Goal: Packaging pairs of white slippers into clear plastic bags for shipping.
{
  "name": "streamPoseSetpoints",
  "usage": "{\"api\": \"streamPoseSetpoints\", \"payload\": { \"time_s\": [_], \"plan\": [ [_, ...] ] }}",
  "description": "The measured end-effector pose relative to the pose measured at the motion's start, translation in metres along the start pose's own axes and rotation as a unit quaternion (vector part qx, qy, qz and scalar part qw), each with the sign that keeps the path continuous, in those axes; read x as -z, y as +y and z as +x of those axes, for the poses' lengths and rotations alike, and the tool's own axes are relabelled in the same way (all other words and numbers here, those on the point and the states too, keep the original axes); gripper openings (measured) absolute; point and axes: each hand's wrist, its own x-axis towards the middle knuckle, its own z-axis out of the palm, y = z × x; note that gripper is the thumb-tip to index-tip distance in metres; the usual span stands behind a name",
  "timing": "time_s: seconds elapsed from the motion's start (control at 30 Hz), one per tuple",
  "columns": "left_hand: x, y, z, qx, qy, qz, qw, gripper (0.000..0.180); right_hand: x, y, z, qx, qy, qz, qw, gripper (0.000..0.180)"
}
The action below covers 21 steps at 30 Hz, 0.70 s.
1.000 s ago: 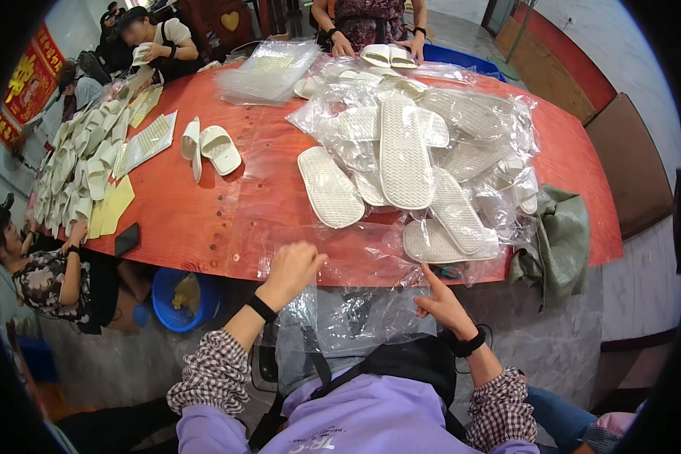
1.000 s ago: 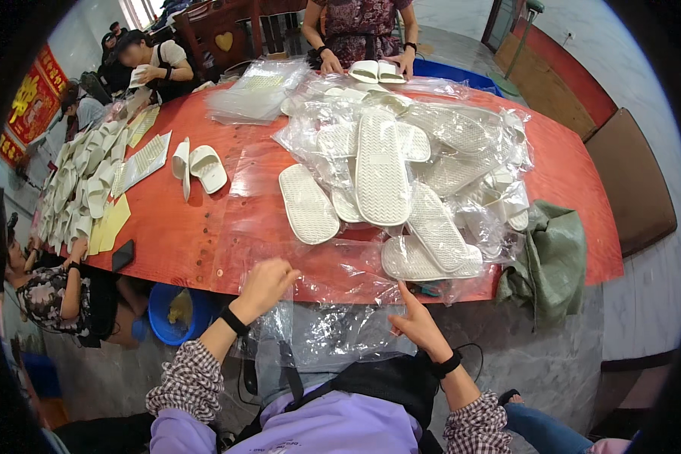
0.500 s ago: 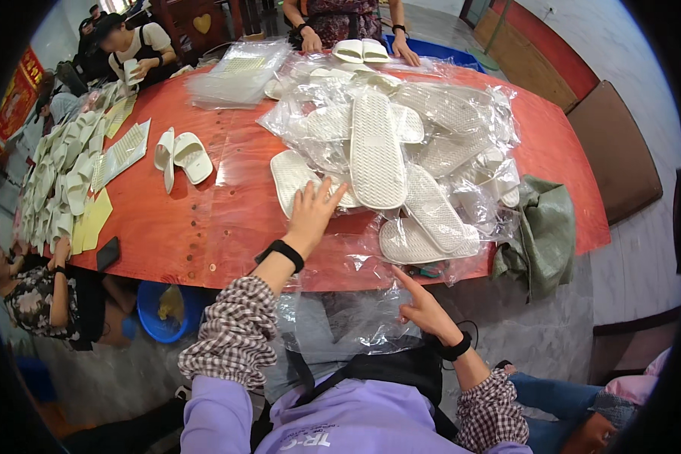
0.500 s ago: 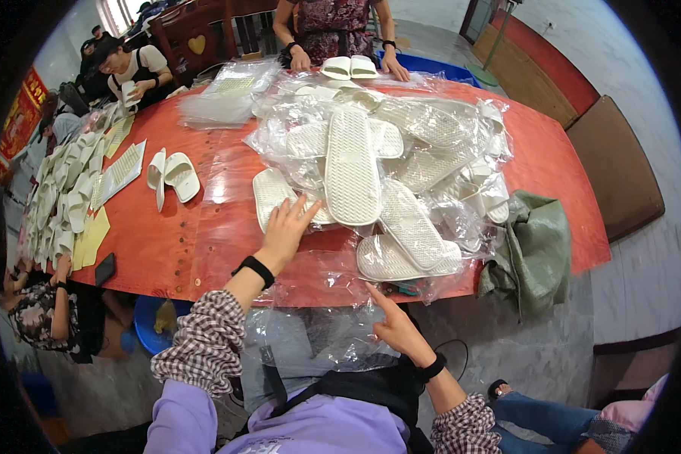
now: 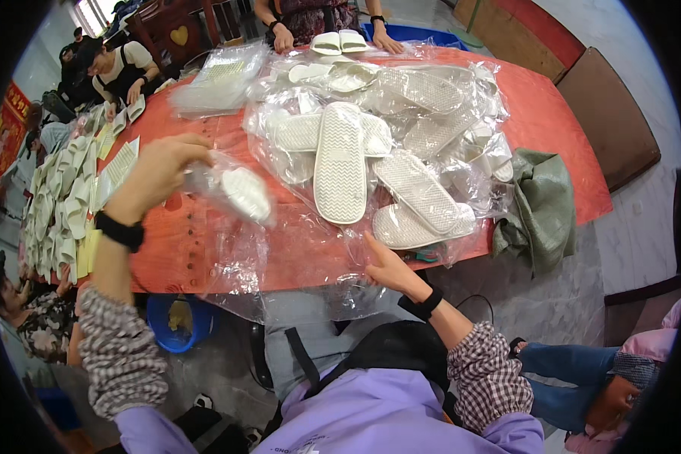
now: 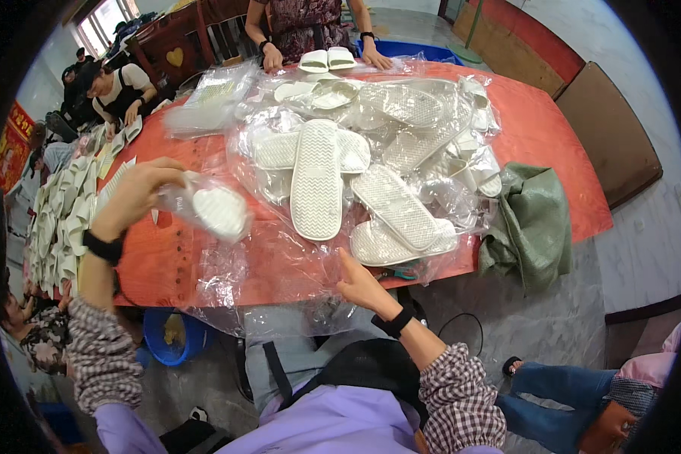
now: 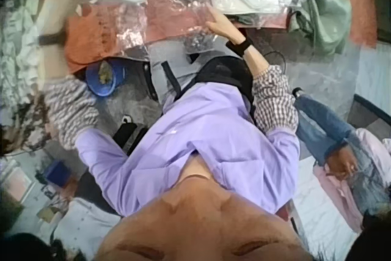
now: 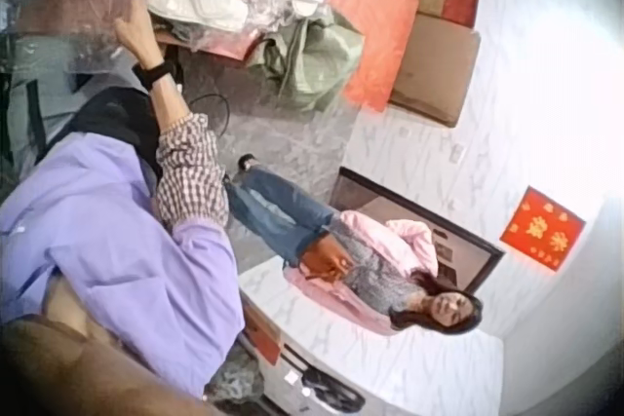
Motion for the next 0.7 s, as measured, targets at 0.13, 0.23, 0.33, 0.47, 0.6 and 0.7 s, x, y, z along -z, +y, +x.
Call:
{"api": "streamPoseSetpoints", "payload": {
  "time_s": [0.13, 0.23, 0.33, 0.47, 0.6, 0.7],
  "plan": [
    [0.030, 0.042, 0.006, -0.045, -0.087, 0.092, 0.991, 0.016, -0.006, 0.009, 0.008, 0.068, -0.002, -0.068, 0.995, 0.075],
    [-0.013, 0.059, 0.013, -0.195, -0.160, 0.239, 0.938, 0.006, -0.021, 0.012, 0.015, 0.169, 0.034, -0.114, 0.978, 0.072],
    [-0.112, 0.095, 0.019, -0.193, -0.175, 0.234, 0.937, 0.008, -0.027, 0.006, 0.018, 0.079, -0.012, -0.017, 0.997, 0.063],
    [-0.173, 0.131, 0.055, -0.321, 0.027, 0.104, 0.941, 0.040, -0.020, 0.009, 0.002, -0.092, -0.034, 0.271, 0.957, 0.041],
    [-0.171, 0.119, 0.031, -0.094, 0.079, -0.148, 0.981, 0.039, -0.009, -0.013, -0.008, -0.077, 0.006, 0.179, 0.981, 0.038],
    [-0.164, 0.102, -0.020, 0.071, 0.074, -0.188, 0.977, 0.032, -0.009, 0.011, -0.002, -0.009, 0.042, 0.104, 0.994, 0.034]
  ]
}}
